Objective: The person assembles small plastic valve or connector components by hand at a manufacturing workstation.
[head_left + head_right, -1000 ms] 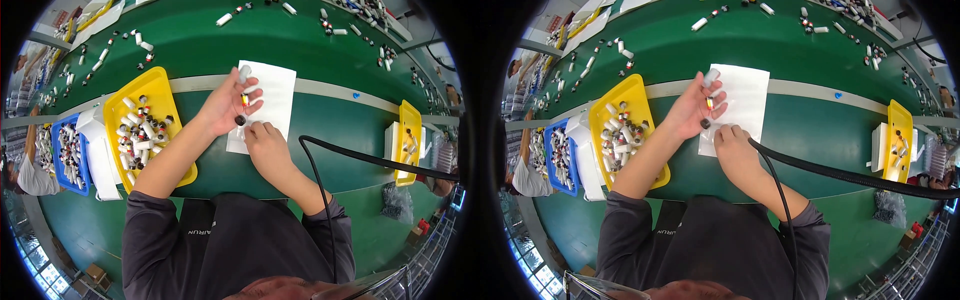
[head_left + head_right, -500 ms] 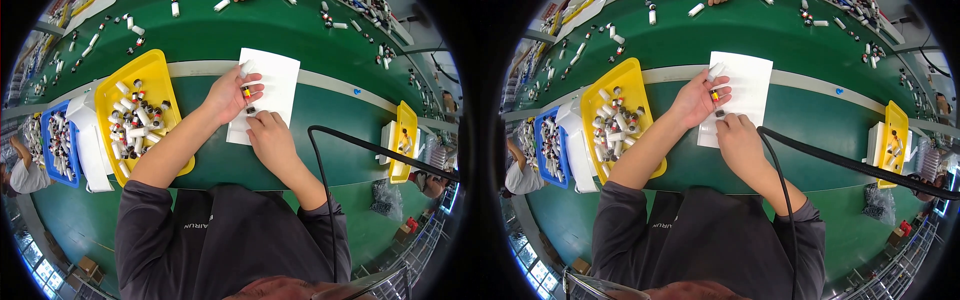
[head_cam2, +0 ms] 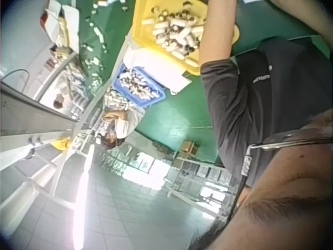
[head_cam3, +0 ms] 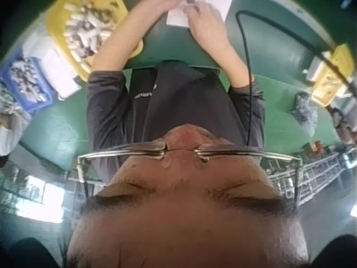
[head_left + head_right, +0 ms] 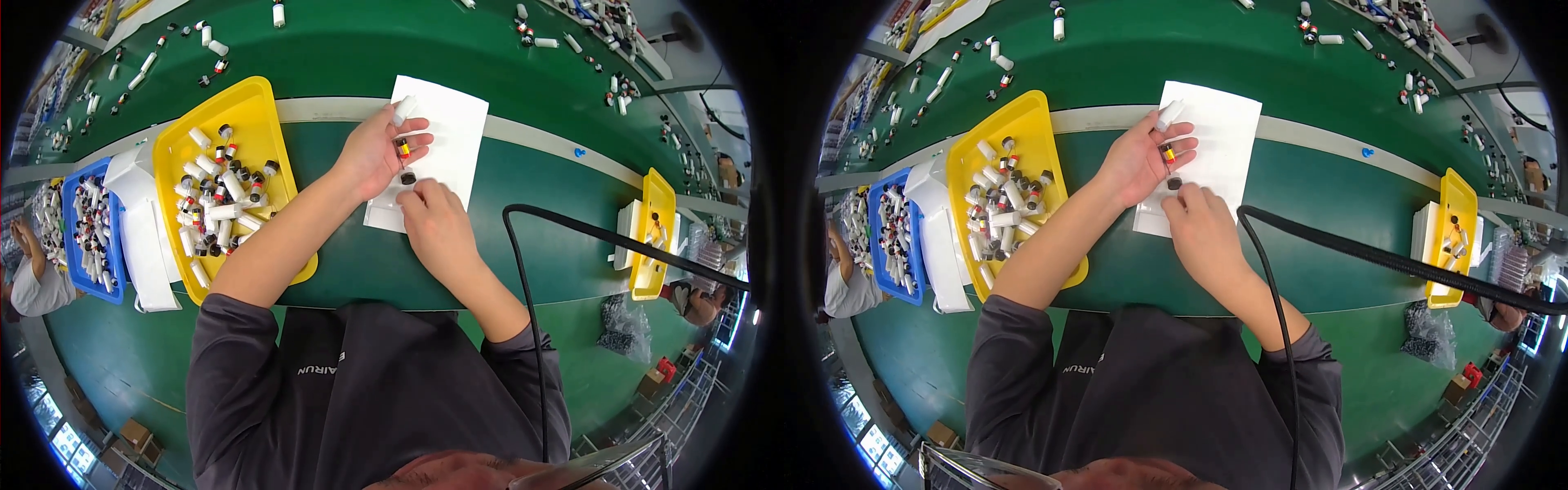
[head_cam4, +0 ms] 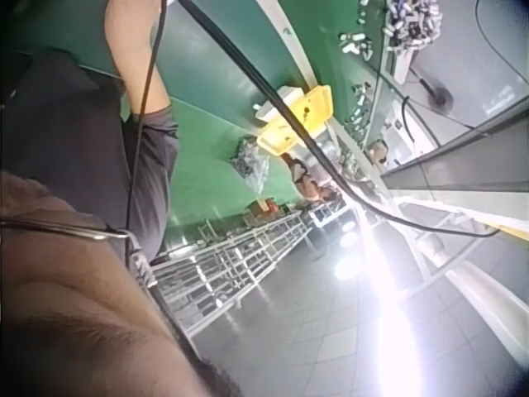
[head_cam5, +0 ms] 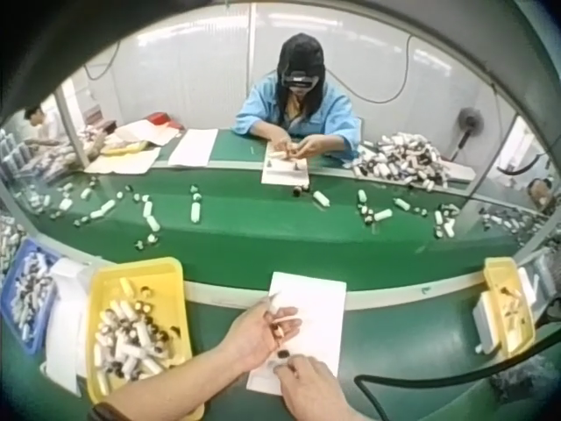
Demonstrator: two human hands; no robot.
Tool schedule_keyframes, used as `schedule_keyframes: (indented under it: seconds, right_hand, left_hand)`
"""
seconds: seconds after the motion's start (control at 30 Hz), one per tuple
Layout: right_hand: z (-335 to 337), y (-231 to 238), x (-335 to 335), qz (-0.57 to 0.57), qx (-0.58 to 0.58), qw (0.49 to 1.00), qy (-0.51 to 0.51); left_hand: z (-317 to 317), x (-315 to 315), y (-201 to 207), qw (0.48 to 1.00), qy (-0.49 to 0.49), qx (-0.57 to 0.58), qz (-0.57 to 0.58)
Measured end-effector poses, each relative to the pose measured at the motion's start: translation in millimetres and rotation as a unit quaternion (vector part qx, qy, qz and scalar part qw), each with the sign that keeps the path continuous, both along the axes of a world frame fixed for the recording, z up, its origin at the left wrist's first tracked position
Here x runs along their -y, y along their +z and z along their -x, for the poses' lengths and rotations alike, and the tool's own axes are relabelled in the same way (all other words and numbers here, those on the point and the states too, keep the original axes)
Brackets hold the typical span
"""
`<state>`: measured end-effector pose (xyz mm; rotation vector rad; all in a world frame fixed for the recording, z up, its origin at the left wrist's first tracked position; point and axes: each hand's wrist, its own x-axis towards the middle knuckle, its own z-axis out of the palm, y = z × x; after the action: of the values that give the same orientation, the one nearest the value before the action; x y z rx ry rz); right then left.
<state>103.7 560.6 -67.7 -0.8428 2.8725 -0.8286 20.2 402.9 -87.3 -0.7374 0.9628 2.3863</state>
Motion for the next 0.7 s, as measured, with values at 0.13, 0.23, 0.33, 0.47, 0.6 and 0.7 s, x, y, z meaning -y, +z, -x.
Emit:
schedule_keyframes:
  seconds: [0.13,0.23,0.33,0.47,0.6,0.7]
  right_hand:
    - [-4,-11,-3,0.057,0.005,0.998,0.002]
    - [-5,-6,-2,0.046,0.008,0.999,-0.012]
    - [-9,8,2,-0.017,0.021,1.0,-0.009]
    - [-9,2,7,-0.069,-0.025,0.997,0.007]
    - [-6,2,5,-0.039,0.021,0.999,0.001]
    - [-3,2,10,0.002,0.034,0.997,-0.075]
  left_hand:
    - [-1,1,0,1.0,0.002,0.0,-0.005]
    - [0,2,-1,1.0,-0.01,-0.008,0.002]
    - [0,4,-2,1.0,-0.007,-0.005,0.0]
    - [2,4,-2,1.0,0.017,0.004,0.0]
    - [1,6,-3,1.0,0.014,0.01,-0.002]
    - [1,6,-3,1.0,0.011,0.02,-0.001]
